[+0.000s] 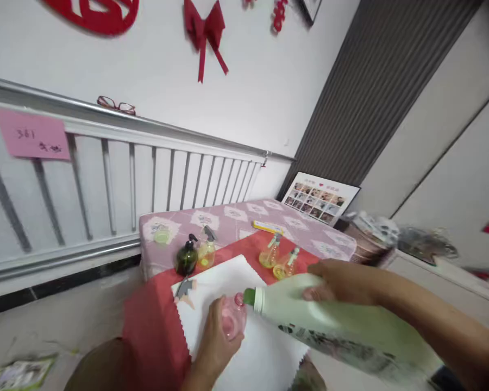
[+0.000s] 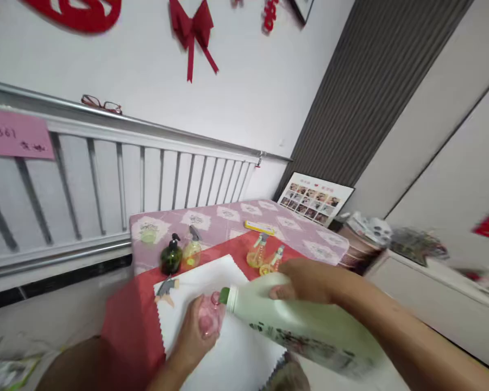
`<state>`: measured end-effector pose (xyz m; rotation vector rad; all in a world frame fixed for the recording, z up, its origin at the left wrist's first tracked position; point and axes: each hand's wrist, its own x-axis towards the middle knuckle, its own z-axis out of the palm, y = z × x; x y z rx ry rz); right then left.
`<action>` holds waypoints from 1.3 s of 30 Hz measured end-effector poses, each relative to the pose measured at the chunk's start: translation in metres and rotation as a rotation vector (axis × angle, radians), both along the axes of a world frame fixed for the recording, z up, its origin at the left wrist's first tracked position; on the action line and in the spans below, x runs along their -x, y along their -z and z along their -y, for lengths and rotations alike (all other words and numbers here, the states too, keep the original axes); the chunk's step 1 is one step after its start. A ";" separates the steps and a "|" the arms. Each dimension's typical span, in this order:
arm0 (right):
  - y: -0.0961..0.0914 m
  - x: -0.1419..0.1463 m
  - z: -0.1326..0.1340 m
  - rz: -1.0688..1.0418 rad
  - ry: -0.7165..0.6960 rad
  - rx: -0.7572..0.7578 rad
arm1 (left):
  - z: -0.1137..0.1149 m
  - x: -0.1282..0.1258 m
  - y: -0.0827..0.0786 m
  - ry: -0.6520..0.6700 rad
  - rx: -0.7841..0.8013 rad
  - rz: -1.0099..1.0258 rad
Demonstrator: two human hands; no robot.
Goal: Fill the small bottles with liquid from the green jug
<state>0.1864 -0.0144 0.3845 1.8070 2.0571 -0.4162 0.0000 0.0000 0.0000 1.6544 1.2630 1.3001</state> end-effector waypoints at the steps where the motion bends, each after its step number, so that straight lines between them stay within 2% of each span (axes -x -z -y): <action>1: 0.000 0.000 0.001 0.000 0.001 -0.002 | 0.001 0.000 0.000 -0.003 -0.001 0.009; 26: -0.001 0.002 0.004 -0.019 0.062 -0.017 | 0.005 0.004 -0.011 0.008 0.018 0.010; 33: -0.001 0.001 0.002 -0.009 0.075 -0.004 | 0.003 0.004 -0.002 0.002 -0.012 0.009; 39: -0.003 0.002 0.002 -0.006 0.081 -0.001 | 0.004 0.004 -0.007 0.009 0.009 0.012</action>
